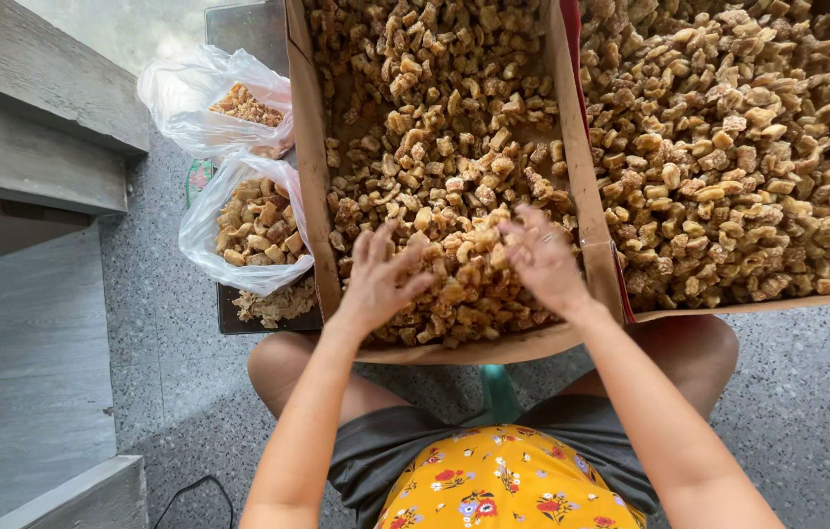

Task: The person sits on the floor and sorts dried fruit pieces by hand from a large cardboard box into smaller plastic bags. They repeatedly scoop, separate, and transfer the pieces, occasionally breaking up clumps.

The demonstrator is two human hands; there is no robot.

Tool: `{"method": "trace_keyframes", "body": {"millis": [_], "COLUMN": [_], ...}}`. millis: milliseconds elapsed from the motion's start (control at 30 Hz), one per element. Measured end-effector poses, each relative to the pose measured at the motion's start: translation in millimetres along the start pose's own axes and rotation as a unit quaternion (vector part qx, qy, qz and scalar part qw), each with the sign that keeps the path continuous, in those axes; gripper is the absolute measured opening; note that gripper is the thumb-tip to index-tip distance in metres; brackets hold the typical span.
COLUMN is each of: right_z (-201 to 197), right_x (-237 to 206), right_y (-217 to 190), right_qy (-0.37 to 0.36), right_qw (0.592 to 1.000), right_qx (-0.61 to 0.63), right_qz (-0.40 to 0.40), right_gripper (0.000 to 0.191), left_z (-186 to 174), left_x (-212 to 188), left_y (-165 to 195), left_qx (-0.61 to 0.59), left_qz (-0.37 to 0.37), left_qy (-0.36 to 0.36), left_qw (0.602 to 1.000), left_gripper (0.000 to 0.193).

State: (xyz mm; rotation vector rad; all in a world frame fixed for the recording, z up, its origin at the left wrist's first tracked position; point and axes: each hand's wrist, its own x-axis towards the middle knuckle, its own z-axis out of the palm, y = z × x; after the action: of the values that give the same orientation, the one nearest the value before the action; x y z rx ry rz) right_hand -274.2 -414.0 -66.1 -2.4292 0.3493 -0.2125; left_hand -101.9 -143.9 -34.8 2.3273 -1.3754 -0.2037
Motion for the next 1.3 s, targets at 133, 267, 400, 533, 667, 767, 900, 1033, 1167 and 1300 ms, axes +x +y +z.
{"method": "trace_keyframes", "body": {"millis": [133, 267, 400, 533, 667, 767, 900, 1033, 1167, 1300], "right_z": [-12, 22, 42, 52, 50, 36, 29, 38, 42, 55], "right_x": [20, 14, -2, -11, -28, -42, -42, -26, -21, -26], "right_y": [35, 29, 16, -2, -33, -45, -60, -75, -72, -71], "right_qy": [0.023, 0.009, 0.043, 0.071, 0.098, 0.093, 0.108, 0.037, 0.003, -0.035], "right_qw": [0.987, 0.971, 0.98, 0.991, 0.993, 0.994, 0.968, 0.873, 0.837, 0.755], "right_qx": [0.044, 0.038, 0.076, -0.031, -0.065, 0.057, 0.226, 0.474, 0.529, 0.632], "right_qz": [0.152, 0.235, 0.18, 0.11, 0.023, 0.03, 0.014, 0.103, 0.139, 0.172], "right_gripper": [0.073, 0.072, 0.075, 0.069, 0.06, 0.065, 0.053, 0.043, 0.036, 0.042], "left_z": [-6, 3, 16, 13, 15, 13, 8, 5, 18, 42], "left_x": [48, 89, 78, 39, -2, -16, -26, -22, -21, -24], "left_y": [-45, -52, -13, 17, 38, 35, 25, 22, 33, 49], "left_qx": [-0.088, -0.114, -0.034, 0.011, -0.043, -0.143, -0.4, -0.629, -0.725, -0.669], "left_qz": [-0.185, -0.259, -0.287, -0.2, -0.111, -0.096, -0.161, -0.208, -0.202, -0.232], "left_qy": [-0.04, -0.066, -0.129, -0.037, 0.083, 0.122, 0.153, 0.154, 0.091, 0.043], "left_qw": [0.978, 0.957, 0.949, 0.979, 0.989, 0.977, 0.889, 0.733, 0.652, 0.705], "left_gripper": [0.076, 0.078, 0.063, 0.057, 0.059, 0.056, 0.048, 0.053, 0.043, 0.042]}}
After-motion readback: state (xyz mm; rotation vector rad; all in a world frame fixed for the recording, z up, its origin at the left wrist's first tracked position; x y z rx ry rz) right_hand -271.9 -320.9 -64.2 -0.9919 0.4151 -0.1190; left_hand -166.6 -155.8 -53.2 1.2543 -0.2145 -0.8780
